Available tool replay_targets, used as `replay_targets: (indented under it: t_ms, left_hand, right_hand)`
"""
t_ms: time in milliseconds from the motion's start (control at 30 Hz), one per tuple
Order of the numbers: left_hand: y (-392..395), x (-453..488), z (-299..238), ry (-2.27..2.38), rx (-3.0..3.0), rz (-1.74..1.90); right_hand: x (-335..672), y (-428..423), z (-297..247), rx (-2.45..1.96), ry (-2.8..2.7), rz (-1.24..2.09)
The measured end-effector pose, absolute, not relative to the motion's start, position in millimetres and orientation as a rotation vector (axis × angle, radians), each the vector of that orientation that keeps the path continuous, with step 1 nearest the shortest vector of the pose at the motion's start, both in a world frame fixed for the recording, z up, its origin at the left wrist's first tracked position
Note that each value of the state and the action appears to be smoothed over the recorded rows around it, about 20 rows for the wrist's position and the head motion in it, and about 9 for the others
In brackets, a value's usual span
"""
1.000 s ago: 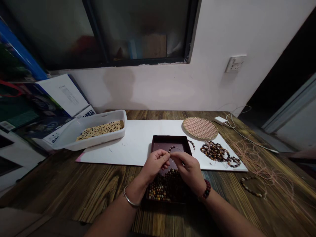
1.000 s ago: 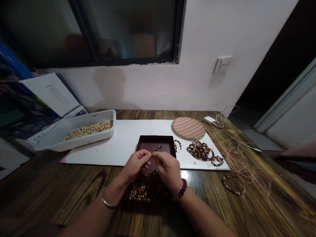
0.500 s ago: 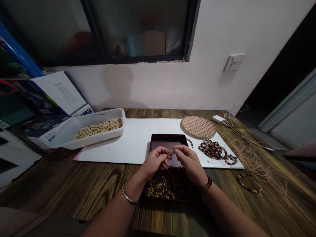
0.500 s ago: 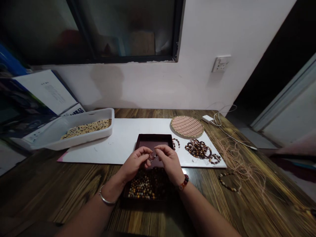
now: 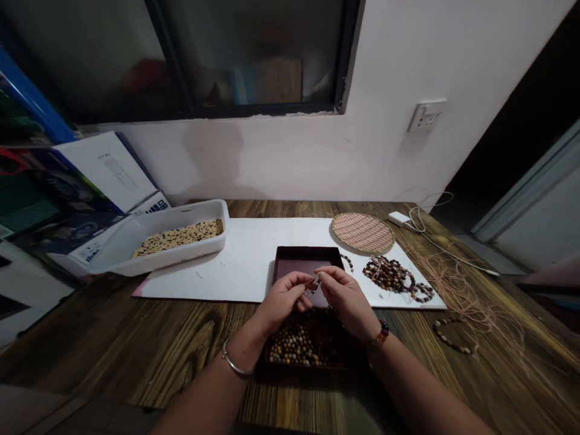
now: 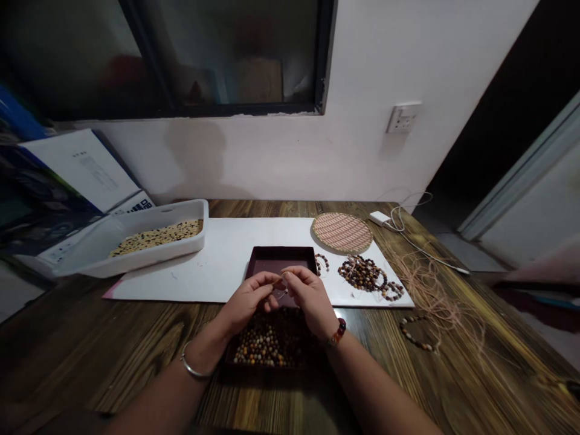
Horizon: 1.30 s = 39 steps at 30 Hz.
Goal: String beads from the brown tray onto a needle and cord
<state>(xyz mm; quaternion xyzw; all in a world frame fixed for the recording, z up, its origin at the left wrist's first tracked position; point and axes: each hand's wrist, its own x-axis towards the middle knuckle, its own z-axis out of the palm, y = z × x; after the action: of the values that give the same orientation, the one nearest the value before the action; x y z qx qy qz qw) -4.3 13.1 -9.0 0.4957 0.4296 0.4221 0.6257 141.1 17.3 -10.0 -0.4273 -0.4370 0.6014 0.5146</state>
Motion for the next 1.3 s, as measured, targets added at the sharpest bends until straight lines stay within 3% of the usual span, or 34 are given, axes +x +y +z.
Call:
replay_targets:
  t_ms: [533, 867, 1000, 1133, 1300]
  left_hand:
    - [14, -7, -13, 0.966, 1.007, 0.98]
    - [24, -18, -6, 0.987, 0.812, 1.493]
    - [28, -25, -6, 1.068, 0.918, 1.49]
    - [25, -24, -6, 1.092, 1.079, 1.362]
    - [15, -16, -5, 1.118, 1.29, 1.23]
  right_hand:
    - [139, 12, -11, -1.119, -1.512, 0.83]
    - [160, 23, -2, -1.186, -1.411, 0.614]
    - [159, 23, -1, -1.175, -1.505, 0.488]
    - [154, 20, -1, -1.167, -1.536, 0.621]
    - [145, 14, 4, -1.126, -1.539, 1.161]
